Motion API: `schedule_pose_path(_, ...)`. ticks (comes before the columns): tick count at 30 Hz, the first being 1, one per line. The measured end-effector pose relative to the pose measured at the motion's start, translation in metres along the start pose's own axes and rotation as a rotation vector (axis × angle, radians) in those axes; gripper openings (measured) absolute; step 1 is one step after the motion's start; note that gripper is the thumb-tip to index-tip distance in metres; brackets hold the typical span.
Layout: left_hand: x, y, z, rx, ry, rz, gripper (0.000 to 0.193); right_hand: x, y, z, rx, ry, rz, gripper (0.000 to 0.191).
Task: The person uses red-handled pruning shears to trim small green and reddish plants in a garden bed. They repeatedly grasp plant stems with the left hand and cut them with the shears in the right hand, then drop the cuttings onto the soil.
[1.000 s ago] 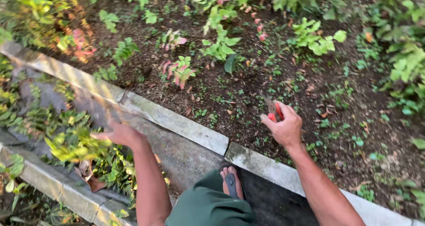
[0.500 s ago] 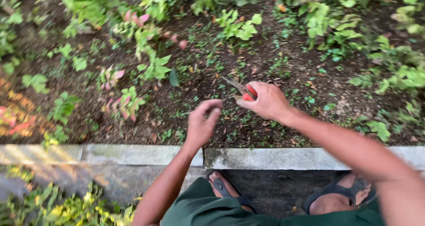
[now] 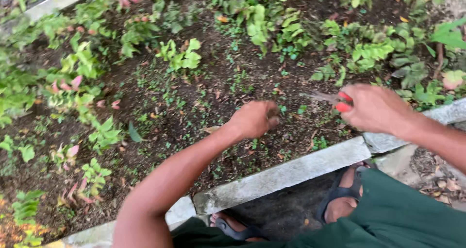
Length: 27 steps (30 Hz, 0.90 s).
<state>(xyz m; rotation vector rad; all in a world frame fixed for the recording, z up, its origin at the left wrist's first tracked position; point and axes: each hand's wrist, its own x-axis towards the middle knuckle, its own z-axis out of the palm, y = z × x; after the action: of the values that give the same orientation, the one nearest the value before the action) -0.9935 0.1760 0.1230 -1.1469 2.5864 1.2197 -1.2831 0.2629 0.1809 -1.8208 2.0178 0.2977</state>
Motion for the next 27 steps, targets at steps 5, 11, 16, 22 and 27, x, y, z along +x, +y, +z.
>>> schedule_pose_path(5, 0.094, -0.004, 0.051, -0.080, 0.282, -0.181, 0.026, 0.003, 0.059, 0.064, 0.031, 0.061, 0.125, 0.044)
schedule_pose_path(11, 0.171, 0.009, 0.091, -0.103, 0.691, -0.215, 0.078, 0.037, 0.084, 0.092, 0.133, 0.088, 0.100, 0.044)
schedule_pose_path(16, 0.216, 0.011, 0.097, -0.040, 0.737, -0.127, 0.051, 0.048, 0.083, 0.093, 0.074, 0.083, -0.006, 0.044)
schedule_pose_path(22, 0.224, -0.025, 0.075, -0.420, 0.681, -0.070, 0.036, 0.066, 0.071, 0.097, 0.023, 0.157, -0.067, 0.041)
schedule_pose_path(27, 0.206, -0.026, 0.063, -0.426, 0.745, 0.035, 0.039, 0.098, 0.053, 0.094, -0.066, 0.307, -0.083, 0.041)
